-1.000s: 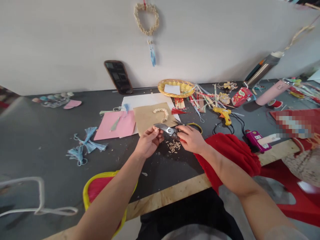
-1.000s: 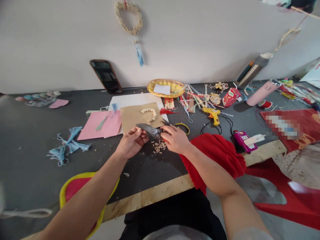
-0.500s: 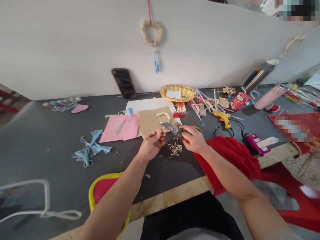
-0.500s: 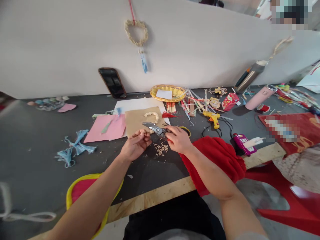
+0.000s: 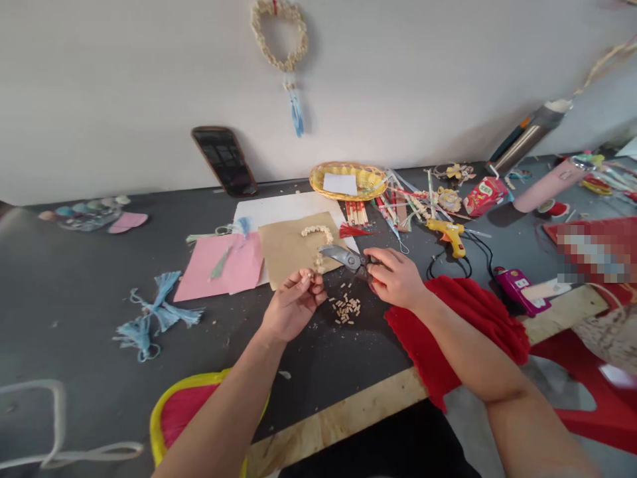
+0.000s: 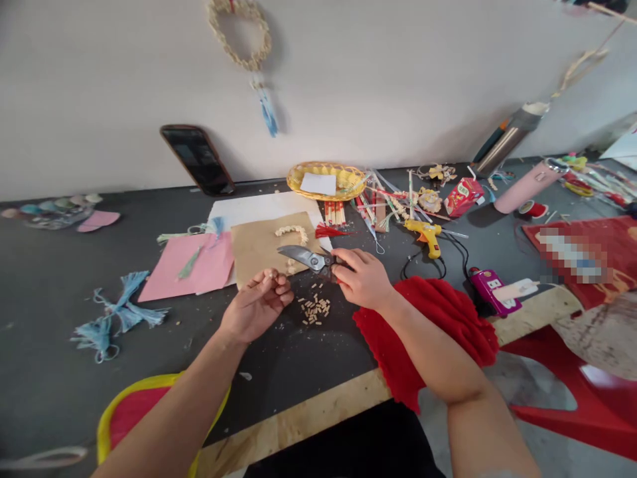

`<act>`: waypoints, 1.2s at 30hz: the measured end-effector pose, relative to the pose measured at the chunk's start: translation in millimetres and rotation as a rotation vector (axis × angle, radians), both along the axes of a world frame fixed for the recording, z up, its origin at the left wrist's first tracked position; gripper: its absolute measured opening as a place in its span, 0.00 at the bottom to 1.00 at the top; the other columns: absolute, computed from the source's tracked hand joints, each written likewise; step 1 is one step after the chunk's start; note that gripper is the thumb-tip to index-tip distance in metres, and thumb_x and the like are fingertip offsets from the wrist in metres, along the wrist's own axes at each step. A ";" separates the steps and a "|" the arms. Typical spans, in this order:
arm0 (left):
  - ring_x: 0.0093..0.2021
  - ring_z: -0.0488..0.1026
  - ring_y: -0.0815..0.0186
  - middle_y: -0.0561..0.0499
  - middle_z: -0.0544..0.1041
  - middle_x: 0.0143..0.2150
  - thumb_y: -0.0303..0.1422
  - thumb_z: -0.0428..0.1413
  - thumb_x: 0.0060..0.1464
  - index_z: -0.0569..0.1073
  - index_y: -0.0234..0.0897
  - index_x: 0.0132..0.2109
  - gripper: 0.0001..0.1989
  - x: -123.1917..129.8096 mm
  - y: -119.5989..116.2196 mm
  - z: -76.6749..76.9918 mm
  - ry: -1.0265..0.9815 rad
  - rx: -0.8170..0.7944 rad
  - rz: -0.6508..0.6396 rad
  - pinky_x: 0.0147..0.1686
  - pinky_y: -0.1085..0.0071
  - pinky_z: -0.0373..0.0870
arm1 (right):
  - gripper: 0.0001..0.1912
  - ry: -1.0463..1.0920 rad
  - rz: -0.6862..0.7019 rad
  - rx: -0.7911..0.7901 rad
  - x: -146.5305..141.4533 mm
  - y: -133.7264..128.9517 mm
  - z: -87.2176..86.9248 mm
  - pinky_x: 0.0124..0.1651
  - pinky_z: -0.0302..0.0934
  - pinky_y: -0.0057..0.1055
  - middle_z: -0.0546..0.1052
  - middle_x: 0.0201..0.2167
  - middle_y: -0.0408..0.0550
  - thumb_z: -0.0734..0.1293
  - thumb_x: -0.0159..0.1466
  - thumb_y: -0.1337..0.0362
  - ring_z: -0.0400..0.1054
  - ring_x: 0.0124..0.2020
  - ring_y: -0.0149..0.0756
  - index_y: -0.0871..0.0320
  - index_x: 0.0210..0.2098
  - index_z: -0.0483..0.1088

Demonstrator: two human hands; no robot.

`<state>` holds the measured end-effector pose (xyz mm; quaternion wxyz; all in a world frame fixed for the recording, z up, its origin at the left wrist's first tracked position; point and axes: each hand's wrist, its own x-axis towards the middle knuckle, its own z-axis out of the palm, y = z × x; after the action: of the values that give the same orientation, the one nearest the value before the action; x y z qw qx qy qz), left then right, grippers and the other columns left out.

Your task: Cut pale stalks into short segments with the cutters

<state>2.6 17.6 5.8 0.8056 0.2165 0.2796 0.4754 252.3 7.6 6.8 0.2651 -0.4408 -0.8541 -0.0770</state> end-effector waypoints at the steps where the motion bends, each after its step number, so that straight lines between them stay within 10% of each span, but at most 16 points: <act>1: 0.28 0.65 0.72 0.52 0.73 0.30 0.30 0.69 0.44 0.74 0.34 0.31 0.10 0.2 -0.5 0.6 -0.003 -0.001 -0.005 0.29 0.74 0.65 | 0.10 0.003 -0.016 -0.018 0.5 1.2 0.7 0.49 0.67 0.41 0.72 0.55 0.52 0.63 0.60 0.71 0.68 0.47 0.42 0.54 0.39 0.74; 8: 0.28 0.66 0.72 0.50 0.73 0.30 0.30 0.68 0.45 0.75 0.34 0.32 0.09 2.3 2.0 -2.3 0.028 0.064 -0.044 0.29 0.74 0.67 | 0.11 0.026 -0.062 -0.072 9.0 0.0 6.3 0.52 0.66 0.40 0.73 0.54 0.51 0.63 0.61 0.71 0.69 0.49 0.42 0.53 0.38 0.75; 16: 0.29 0.67 0.71 0.48 0.75 0.32 0.29 0.66 0.48 0.76 0.33 0.33 0.07 2.8 5.8 -9.2 0.120 0.174 -0.054 0.30 0.75 0.69 | 0.10 0.215 -0.463 -0.095 50.8 9.2 10.5 0.57 0.64 0.40 0.73 0.53 0.54 0.62 0.65 0.62 0.68 0.54 0.44 0.55 0.43 0.73; 24: 0.28 0.68 0.71 0.49 0.75 0.31 0.28 0.67 0.47 0.76 0.34 0.32 0.07 4.2 4.0 -5.4 0.119 0.192 -0.017 0.29 0.74 0.70 | 0.10 -0.004 -0.512 -0.413 45.0 9.4 2.4 0.40 0.65 0.32 0.76 0.46 0.48 0.66 0.64 0.54 0.71 0.44 0.40 0.52 0.37 0.73; 36: 0.28 0.67 0.71 0.50 0.74 0.30 0.28 0.67 0.46 0.75 0.34 0.31 0.07 3.5 1.4 -0.5 0.107 0.172 -0.013 0.28 0.75 0.68 | 0.17 -0.226 -0.503 -0.395 30.8 3.5 7.9 0.45 0.63 0.37 0.77 0.39 0.53 0.62 0.67 0.50 0.71 0.41 0.43 0.56 0.33 0.74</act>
<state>6.2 19.0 5.4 0.7710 0.3117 0.2789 0.4801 283.2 11.1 14.7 0.0508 -0.6691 -0.7411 -0.0216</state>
